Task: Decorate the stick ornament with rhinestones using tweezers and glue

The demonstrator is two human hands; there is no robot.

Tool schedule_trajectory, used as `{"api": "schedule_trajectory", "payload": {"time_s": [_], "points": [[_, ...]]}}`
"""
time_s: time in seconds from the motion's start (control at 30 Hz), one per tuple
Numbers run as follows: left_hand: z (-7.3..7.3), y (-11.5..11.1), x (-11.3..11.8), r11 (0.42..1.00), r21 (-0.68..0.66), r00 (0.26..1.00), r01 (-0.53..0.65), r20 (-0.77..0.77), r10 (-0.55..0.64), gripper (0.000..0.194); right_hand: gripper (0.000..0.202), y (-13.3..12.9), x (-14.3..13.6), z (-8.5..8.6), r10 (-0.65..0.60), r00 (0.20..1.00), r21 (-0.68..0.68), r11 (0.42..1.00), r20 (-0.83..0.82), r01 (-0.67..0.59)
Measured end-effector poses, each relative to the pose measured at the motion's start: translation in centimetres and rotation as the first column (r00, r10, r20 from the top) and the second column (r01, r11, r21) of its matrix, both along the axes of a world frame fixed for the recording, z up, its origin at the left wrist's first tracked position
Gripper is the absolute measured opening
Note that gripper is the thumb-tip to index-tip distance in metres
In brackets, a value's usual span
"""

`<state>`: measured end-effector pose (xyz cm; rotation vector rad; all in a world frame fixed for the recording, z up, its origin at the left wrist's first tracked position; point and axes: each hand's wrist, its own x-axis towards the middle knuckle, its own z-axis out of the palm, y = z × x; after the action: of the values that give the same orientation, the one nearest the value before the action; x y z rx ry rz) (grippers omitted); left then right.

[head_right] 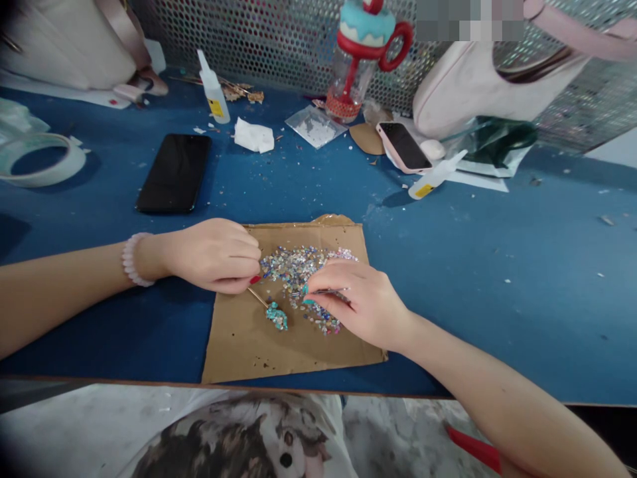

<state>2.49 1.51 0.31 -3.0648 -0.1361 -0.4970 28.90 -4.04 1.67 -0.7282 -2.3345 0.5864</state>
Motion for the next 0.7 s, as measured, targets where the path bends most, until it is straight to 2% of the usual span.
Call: {"api": "schedule_trajectory", "payload": {"time_s": [0.37, 0.57, 0.7], "points": [[0.0, 0.0, 0.0, 1.0, 0.006, 1.0, -0.008, -0.007, 0.008, 0.03, 0.008, -0.2, 0.1, 0.4, 0.006, 0.999, -0.026, 1.0, -0.05, -0.007], [0.0, 0.0, 0.0, 1.0, 0.01, 1.0, -0.007, 0.001, 0.007, 0.031, 0.012, -0.9, -0.3, 1.5, 0.089, 0.993, -0.082, 0.992, -0.081, -0.096], [0.0, 0.0, 0.0, 1.0, 0.013, 1.0, -0.008, -0.005, 0.008, 0.031, 0.014, -1.3, -0.7, 1.6, 0.132, 0.987, -0.123, 0.982, -0.091, -0.143]]}}
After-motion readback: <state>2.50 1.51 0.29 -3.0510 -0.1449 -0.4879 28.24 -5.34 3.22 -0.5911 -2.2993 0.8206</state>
